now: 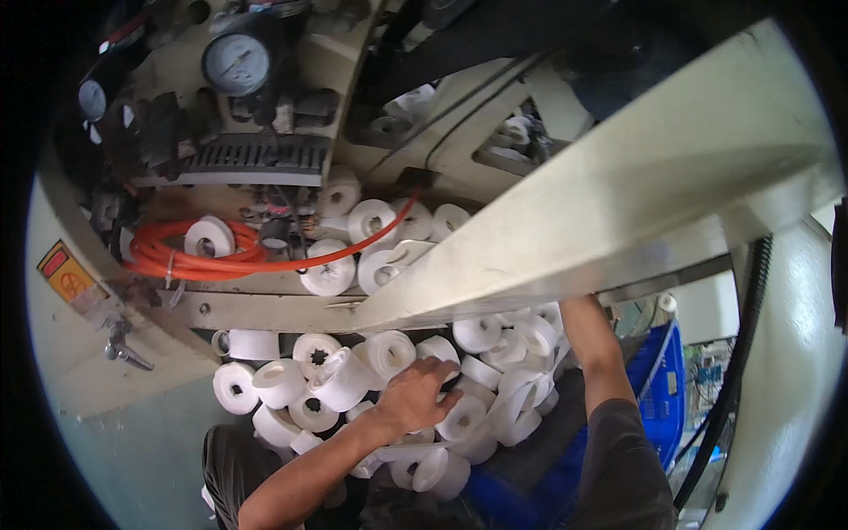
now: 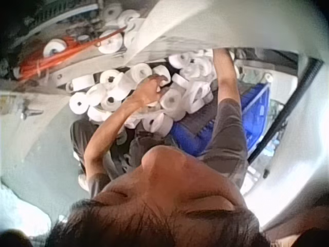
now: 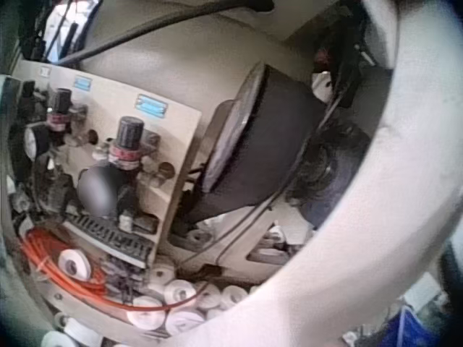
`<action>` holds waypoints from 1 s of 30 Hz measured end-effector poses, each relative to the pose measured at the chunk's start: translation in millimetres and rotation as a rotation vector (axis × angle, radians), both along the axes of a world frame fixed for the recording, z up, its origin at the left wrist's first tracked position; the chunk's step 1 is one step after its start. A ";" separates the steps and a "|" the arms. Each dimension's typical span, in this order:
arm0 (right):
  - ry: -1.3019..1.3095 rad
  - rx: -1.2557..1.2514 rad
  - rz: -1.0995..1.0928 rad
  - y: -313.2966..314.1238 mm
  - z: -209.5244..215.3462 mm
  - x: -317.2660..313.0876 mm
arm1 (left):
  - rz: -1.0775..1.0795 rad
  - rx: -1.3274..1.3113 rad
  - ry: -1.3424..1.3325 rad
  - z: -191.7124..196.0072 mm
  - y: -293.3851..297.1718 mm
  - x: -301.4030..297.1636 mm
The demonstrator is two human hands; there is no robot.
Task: The person collects white toilet paper rolls from a conveyor belt and places them into a blue crate. They then move the crate, open a large white sack, and pour the rolls into it. Finally, they gather additional rolls from the floor and place them into another blue crate.
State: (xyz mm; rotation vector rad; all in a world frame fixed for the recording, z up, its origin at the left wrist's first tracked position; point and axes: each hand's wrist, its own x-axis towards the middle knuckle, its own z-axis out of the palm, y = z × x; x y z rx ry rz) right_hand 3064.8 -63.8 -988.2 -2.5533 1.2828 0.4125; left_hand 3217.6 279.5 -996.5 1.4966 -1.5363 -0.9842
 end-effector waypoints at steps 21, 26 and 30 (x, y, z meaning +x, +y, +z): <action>0.197 -0.104 -0.289 -63.0 19.7 -90.1 | -0.132 0.119 -0.157 -43.4 -117.0 -53.8; 0.191 -0.127 -0.323 -61.9 8.4 -97.9 | -0.129 0.185 -0.049 -33.2 -120.9 -55.7; 0.190 -0.141 -0.339 -63.8 10.7 -104.3 | -0.093 0.060 -0.227 -40.5 -127.2 -63.2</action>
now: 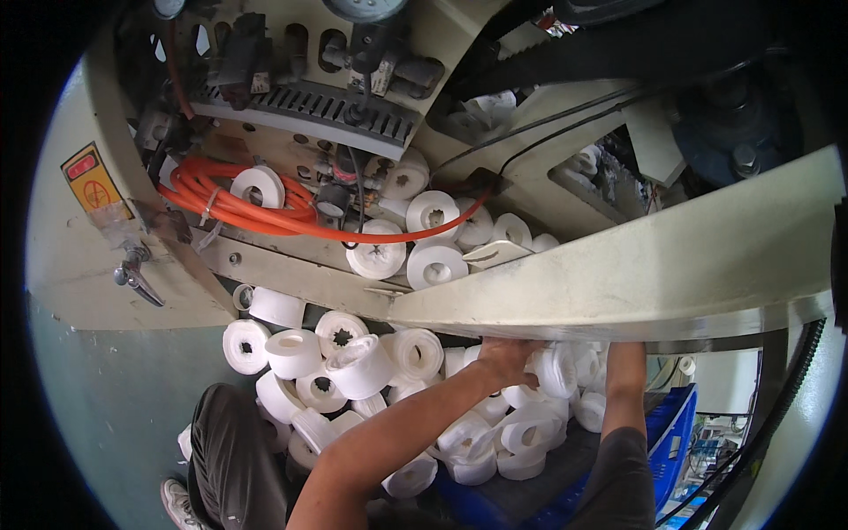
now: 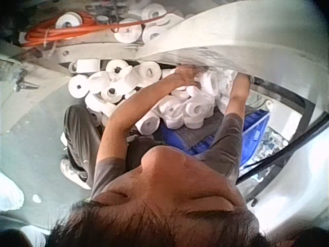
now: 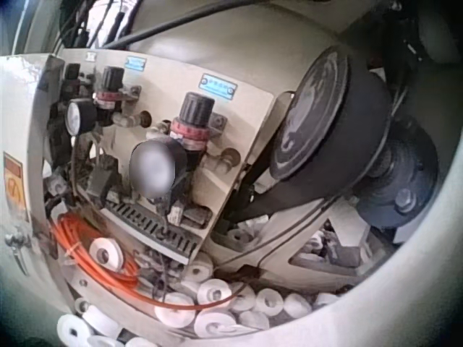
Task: The person collects white toilet paper rolls from a conveyor belt and places them into a blue crate. They then move the crate, open a large white sack, and pour the rolls into it. Finally, they gather additional rolls from the floor and place them into another blue crate.
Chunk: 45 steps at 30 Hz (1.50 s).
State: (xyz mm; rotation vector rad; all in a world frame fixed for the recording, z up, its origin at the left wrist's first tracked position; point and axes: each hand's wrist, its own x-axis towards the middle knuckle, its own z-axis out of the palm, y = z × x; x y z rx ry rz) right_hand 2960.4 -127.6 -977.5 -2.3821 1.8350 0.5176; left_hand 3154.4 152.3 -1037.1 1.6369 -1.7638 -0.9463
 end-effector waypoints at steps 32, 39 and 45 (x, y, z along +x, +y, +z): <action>0.037 0.671 -0.003 360.3 -6.1 105.9 | -0.225 -0.027 0.244 90.9 292.9 170.2; -0.494 -0.367 -0.018 473.7 103.3 144.1 | -0.175 -0.076 0.141 113.0 330.2 218.8; 0.057 -0.830 -0.501 555.8 143.2 55.1 | -0.148 -0.204 0.151 99.0 348.5 172.5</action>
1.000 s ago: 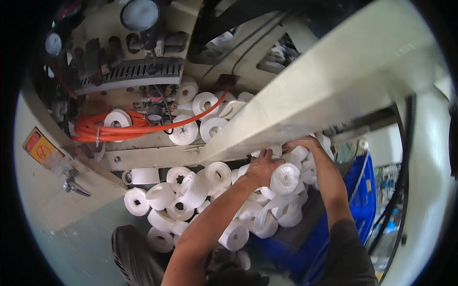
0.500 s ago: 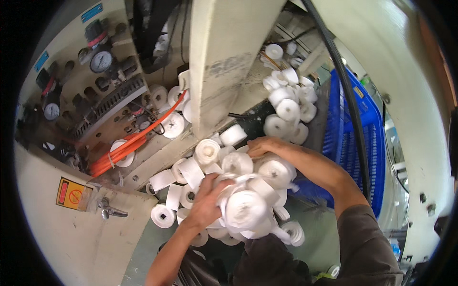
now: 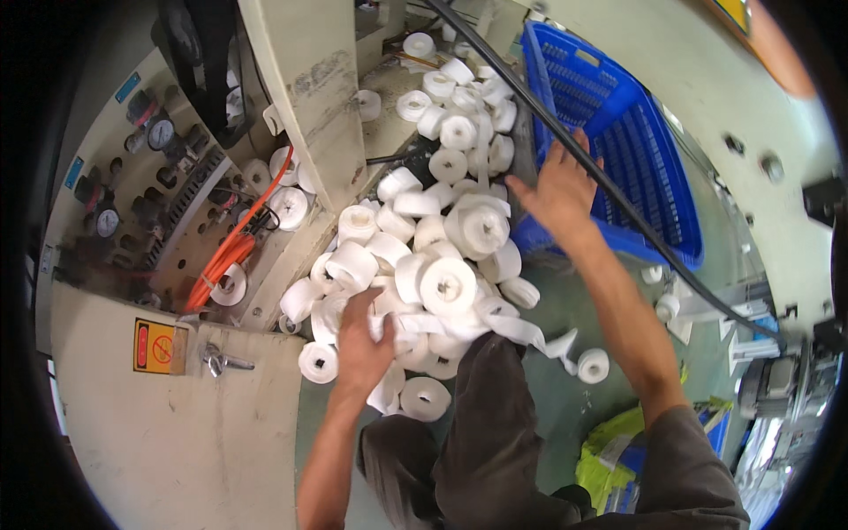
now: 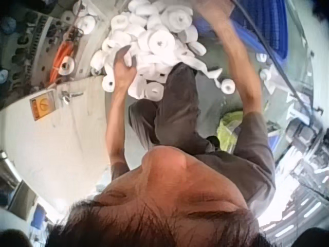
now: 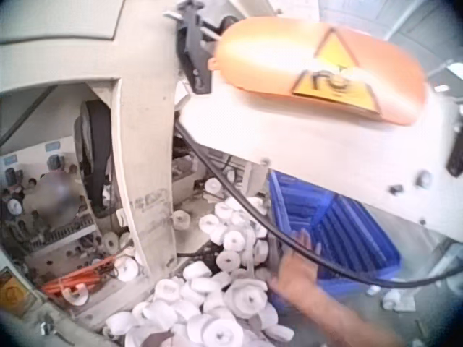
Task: The person collects white toilet paper rolls from a conveyor belt and places them into a blue crate. They then move the crate, open a large white sack, and pour the rolls into it. Finally, they gather additional rolls from the floor and place them into another blue crate.
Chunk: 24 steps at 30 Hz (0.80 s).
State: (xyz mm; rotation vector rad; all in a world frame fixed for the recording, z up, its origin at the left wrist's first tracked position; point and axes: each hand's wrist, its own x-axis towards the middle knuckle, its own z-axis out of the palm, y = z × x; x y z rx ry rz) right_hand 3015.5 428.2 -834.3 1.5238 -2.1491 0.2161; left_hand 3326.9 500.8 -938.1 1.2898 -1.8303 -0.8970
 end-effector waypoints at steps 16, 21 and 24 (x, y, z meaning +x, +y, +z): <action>-0.049 0.175 -0.159 88.5 -23.1 -139.2 | -0.259 0.063 -0.555 -79.5 9.7 -51.3; -0.141 0.302 -0.237 -7.8 -27.4 -225.1 | -0.225 0.204 -0.453 -115.8 0.2 -44.3; -0.118 0.300 -0.108 -53.1 -40.8 -279.1 | -0.196 0.023 -0.657 -138.1 -2.1 -45.1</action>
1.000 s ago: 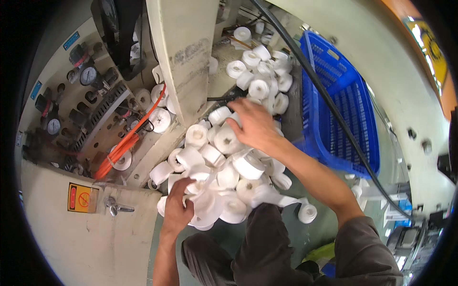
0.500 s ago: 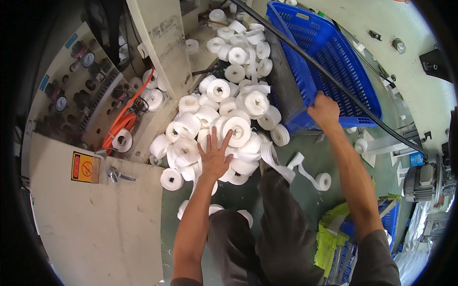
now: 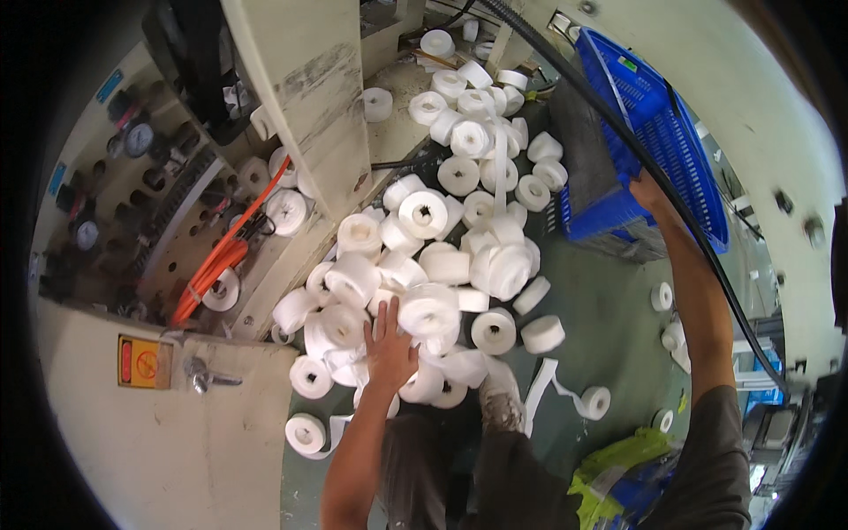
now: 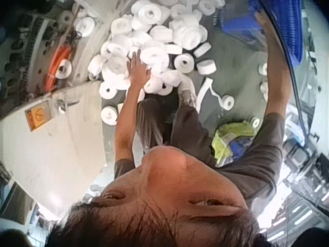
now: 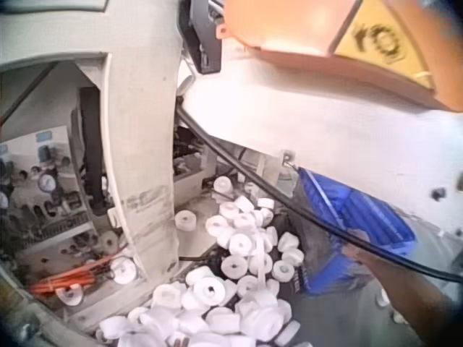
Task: The person collects white toilet paper rolls from a conveyor belt and places them into a blue crate. They then move the crate, open a large white sack, and pour the rolls into it. Finally, they gather additional rolls from the floor and place them into another blue crate.
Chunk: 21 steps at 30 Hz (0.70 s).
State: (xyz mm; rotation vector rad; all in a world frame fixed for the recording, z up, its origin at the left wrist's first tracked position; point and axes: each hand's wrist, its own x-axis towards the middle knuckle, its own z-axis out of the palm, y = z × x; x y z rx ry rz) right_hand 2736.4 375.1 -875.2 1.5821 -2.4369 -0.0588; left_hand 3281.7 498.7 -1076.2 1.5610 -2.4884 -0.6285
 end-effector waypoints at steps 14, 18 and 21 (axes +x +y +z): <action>0.025 -0.053 0.204 -46.9 -6.4 -64.9 | -0.069 0.025 0.167 -7.7 -3.1 -35.5; 0.036 -0.077 0.279 -1.4 15.2 -40.6 | -0.100 -0.001 0.209 -14.7 -2.5 -41.2; -0.075 -0.068 0.305 39.8 19.9 -2.6 | -0.091 0.009 0.192 -16.2 -0.3 -36.8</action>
